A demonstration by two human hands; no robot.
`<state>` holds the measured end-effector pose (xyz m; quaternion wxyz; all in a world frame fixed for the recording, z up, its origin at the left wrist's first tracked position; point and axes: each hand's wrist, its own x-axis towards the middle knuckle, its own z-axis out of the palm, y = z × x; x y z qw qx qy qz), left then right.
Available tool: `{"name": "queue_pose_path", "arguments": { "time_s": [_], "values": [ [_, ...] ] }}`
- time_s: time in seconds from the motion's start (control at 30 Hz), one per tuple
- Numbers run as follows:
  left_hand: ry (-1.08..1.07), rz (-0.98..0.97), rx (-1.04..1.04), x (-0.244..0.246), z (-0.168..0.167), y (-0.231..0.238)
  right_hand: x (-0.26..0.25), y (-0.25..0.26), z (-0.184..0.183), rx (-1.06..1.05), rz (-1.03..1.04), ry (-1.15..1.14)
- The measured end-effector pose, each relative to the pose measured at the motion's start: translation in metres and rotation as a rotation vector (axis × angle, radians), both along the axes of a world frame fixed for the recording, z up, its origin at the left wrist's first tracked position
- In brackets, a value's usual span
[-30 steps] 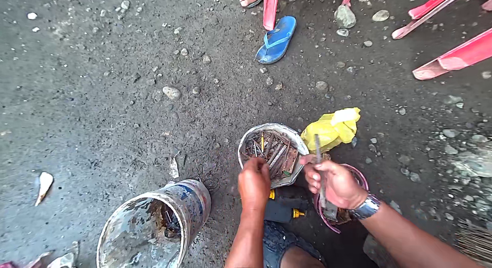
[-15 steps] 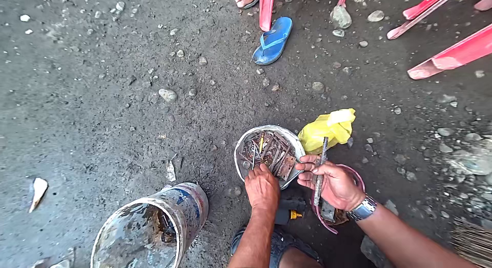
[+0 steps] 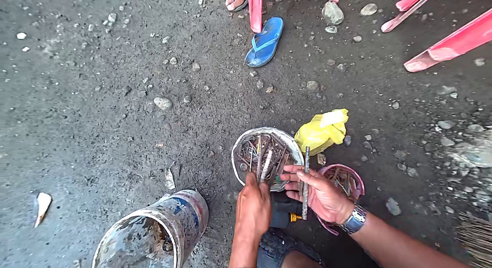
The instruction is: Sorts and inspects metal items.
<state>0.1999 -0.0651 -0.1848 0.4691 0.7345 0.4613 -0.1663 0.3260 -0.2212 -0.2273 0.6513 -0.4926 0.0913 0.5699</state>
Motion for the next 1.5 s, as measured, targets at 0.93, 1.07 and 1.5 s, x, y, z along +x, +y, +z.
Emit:
{"name": "queue_pose_path", "arguments": {
  "time_s": [0.93,1.07,1.5],
  "values": [
    [0.093,-0.113,0.245,0.049,-0.049,0.010,0.062,0.021,-0.005,-0.414,0.208,-0.748],
    [0.239,-0.263,0.295,0.057,-0.073,-0.006,0.068,0.067,-0.018,-0.786,0.752,-1.255],
    [0.370,-0.269,0.279,0.055,-0.031,0.002,0.049,0.096,-0.032,-0.997,0.920,-1.339]
  ]
}}
